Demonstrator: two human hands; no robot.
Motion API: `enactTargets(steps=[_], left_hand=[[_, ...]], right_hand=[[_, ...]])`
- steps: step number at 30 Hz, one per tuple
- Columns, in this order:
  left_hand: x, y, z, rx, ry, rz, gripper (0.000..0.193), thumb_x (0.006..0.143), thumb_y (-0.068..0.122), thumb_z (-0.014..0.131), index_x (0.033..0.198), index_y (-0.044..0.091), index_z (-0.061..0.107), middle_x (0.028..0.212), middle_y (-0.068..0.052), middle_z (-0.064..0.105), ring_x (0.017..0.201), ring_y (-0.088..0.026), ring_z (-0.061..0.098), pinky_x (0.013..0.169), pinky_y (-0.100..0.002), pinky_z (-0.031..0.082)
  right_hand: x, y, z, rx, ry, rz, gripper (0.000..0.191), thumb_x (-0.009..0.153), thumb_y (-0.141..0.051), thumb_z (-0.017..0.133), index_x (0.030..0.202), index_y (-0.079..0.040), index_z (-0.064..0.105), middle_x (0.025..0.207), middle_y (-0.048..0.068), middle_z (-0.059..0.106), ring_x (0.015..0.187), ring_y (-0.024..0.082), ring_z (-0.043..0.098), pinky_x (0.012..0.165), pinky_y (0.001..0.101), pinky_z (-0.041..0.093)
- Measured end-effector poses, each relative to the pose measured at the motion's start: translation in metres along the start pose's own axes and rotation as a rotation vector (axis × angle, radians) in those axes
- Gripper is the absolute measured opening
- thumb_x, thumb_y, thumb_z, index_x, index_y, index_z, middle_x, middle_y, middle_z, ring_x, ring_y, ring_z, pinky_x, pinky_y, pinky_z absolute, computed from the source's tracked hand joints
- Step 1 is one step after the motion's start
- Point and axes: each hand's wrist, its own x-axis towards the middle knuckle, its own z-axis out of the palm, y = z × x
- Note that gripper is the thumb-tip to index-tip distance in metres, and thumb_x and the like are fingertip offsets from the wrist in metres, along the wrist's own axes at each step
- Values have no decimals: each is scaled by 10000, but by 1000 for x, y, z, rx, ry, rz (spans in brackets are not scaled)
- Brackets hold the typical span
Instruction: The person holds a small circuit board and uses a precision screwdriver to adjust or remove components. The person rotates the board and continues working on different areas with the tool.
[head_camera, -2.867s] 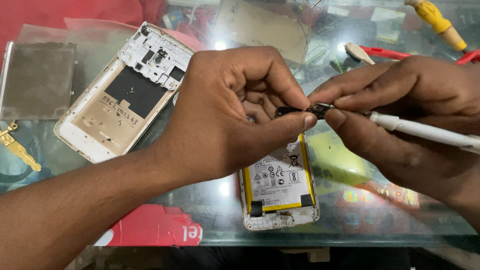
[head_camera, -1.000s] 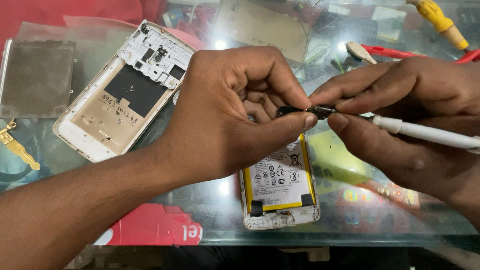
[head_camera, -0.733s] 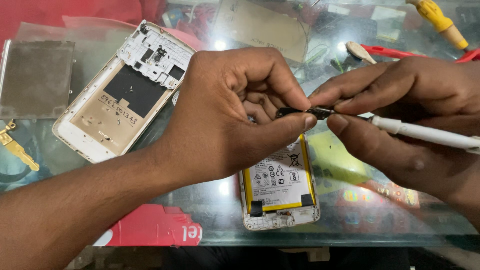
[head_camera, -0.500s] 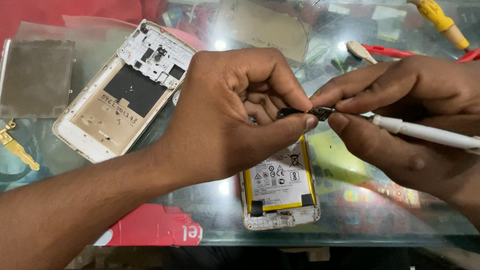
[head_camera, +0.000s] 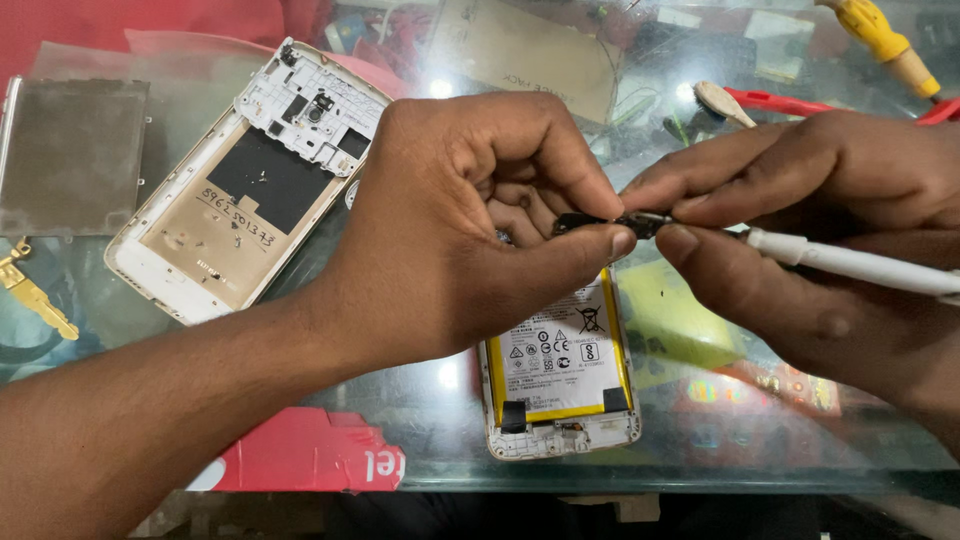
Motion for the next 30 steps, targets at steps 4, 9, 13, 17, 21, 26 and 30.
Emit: enactTargets(steps=[4, 9, 13, 17, 21, 26, 30], left_hand=[[0, 0, 0, 12, 2, 5, 127, 981, 1, 799, 998, 4, 673, 886, 4, 693, 718, 68, 545, 601, -118, 444], [0, 1, -1, 17, 3, 0, 130, 977, 9, 798, 995, 7, 669, 880, 12, 690, 699, 72, 531, 583, -114, 432], [1, 3, 0, 13, 9, -17, 128, 973, 11, 800, 992, 10, 673, 867, 12, 677, 682, 71, 502, 572, -116, 409], [2, 5, 0, 12, 9, -45, 128, 949, 8, 789, 965, 11, 663, 847, 18, 677, 662, 74, 510, 558, -116, 420], [3, 5, -1, 5, 7, -43, 125, 955, 6, 786, 966, 8, 662, 852, 15, 679, 667, 73, 514, 561, -116, 422], [2, 5, 1, 1, 2, -17, 126, 973, 1, 794, 991, 3, 669, 870, 3, 682, 685, 64, 520, 574, -119, 414], [4, 9, 0, 12, 12, -85, 122, 915, 8, 780, 937, 6, 660, 818, 11, 682, 645, 71, 556, 541, -112, 436]], right_hand=[[-8, 1, -2, 9, 10, 48, 117, 945, -12, 645, 979, -50, 540, 1120, 161, 729, 1041, 205, 759, 882, 327, 678], [-10, 4, -1, 25, 2, -34, 113, 953, -2, 637, 988, -44, 539, 1155, 180, 704, 1095, 230, 743, 976, 365, 665], [-8, 1, 0, 42, 9, -23, 107, 966, -7, 638, 995, -48, 543, 1158, 177, 705, 1099, 227, 748, 983, 361, 673], [-8, 2, 0, 13, 11, 3, 106, 958, 0, 634, 978, -39, 537, 1141, 183, 711, 1073, 227, 753, 942, 353, 678], [-9, 8, -1, 24, 7, -29, 109, 965, -9, 640, 986, -46, 540, 1142, 173, 717, 1069, 215, 754, 931, 336, 673], [-9, 6, -2, 53, 7, -13, 104, 959, -23, 640, 982, -52, 543, 1143, 166, 711, 1070, 207, 753, 937, 335, 679], [-3, -2, 0, 27, -18, -29, 103, 950, -19, 649, 974, -49, 554, 1146, 167, 712, 1080, 218, 753, 949, 347, 681]])
